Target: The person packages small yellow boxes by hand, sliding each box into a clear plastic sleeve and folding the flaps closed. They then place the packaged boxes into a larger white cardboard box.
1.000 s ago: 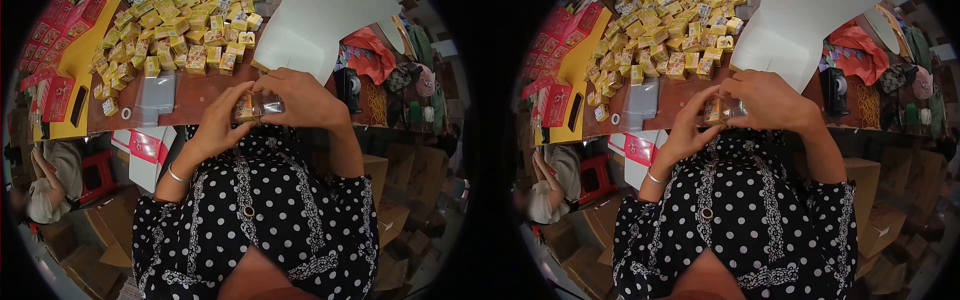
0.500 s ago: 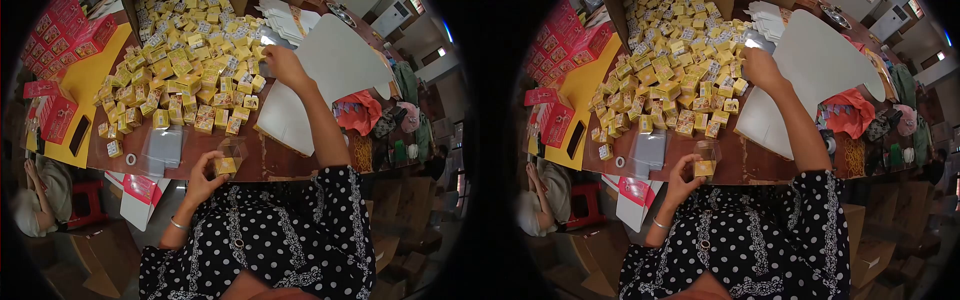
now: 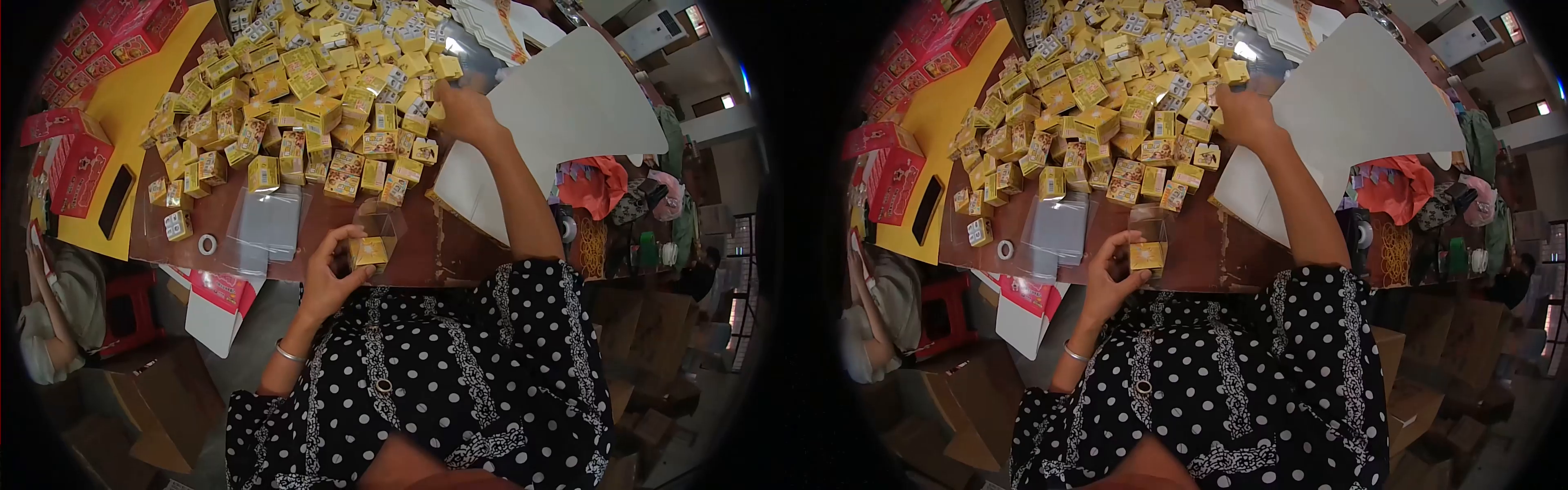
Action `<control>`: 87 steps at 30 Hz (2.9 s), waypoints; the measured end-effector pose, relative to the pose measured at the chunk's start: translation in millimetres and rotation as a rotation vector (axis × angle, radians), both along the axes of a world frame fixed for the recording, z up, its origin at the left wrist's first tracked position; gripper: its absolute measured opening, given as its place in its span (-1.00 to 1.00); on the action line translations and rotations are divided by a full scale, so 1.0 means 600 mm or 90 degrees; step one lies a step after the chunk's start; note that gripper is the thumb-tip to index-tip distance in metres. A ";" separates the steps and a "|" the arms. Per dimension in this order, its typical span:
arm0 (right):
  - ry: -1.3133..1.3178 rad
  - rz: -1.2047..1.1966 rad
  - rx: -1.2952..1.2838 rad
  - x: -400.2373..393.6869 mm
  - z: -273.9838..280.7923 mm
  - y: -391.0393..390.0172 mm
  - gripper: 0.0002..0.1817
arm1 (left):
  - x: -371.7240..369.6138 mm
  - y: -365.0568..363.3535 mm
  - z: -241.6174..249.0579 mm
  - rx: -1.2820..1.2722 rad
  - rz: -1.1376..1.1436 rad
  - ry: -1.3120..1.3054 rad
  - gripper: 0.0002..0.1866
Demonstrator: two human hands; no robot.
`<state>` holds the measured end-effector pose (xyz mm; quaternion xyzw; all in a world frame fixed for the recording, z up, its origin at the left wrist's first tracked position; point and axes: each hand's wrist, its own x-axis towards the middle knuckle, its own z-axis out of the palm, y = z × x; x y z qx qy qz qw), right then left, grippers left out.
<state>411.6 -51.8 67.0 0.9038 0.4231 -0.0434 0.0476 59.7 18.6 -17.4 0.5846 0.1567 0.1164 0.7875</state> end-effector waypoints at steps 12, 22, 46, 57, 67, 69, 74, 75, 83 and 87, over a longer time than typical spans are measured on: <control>0.351 0.150 0.411 -0.156 0.144 -0.179 -0.50 | -0.010 -0.029 0.049 -0.038 0.005 -0.088 -0.32; 0.425 0.222 0.166 -0.193 0.169 -0.252 -0.68 | -0.014 -0.070 0.053 0.054 -0.043 0.008 -0.35; 0.304 0.235 0.325 -0.283 0.160 -0.181 -0.59 | -0.013 -0.100 0.047 -0.002 -0.013 -0.021 -0.36; 0.100 0.322 0.428 -0.302 0.129 -0.186 -0.63 | -0.023 -0.111 0.060 0.026 -0.032 0.046 -0.35; 0.097 0.325 0.466 -0.300 0.119 -0.192 -0.64 | -0.020 -0.113 0.046 -0.004 -0.042 0.049 -0.34; 0.137 0.305 0.445 -0.306 0.114 -0.194 -0.63 | -0.018 -0.117 0.052 -0.016 -0.023 0.026 -0.35; 0.221 0.274 0.399 -0.310 0.122 -0.200 -0.62 | -0.017 -0.130 0.072 -0.036 0.012 -0.011 -0.35; 0.263 0.281 0.367 -0.306 0.124 -0.200 -0.64 | -0.015 -0.132 0.066 -0.034 0.023 -0.035 -0.35; 0.353 0.410 0.317 -0.285 0.110 -0.189 -0.72 | -0.015 -0.136 0.059 0.076 0.057 -0.062 -0.31; 0.490 0.336 0.244 -0.276 0.126 -0.187 -0.68 | -0.016 -0.133 0.059 0.102 0.052 -0.064 -0.31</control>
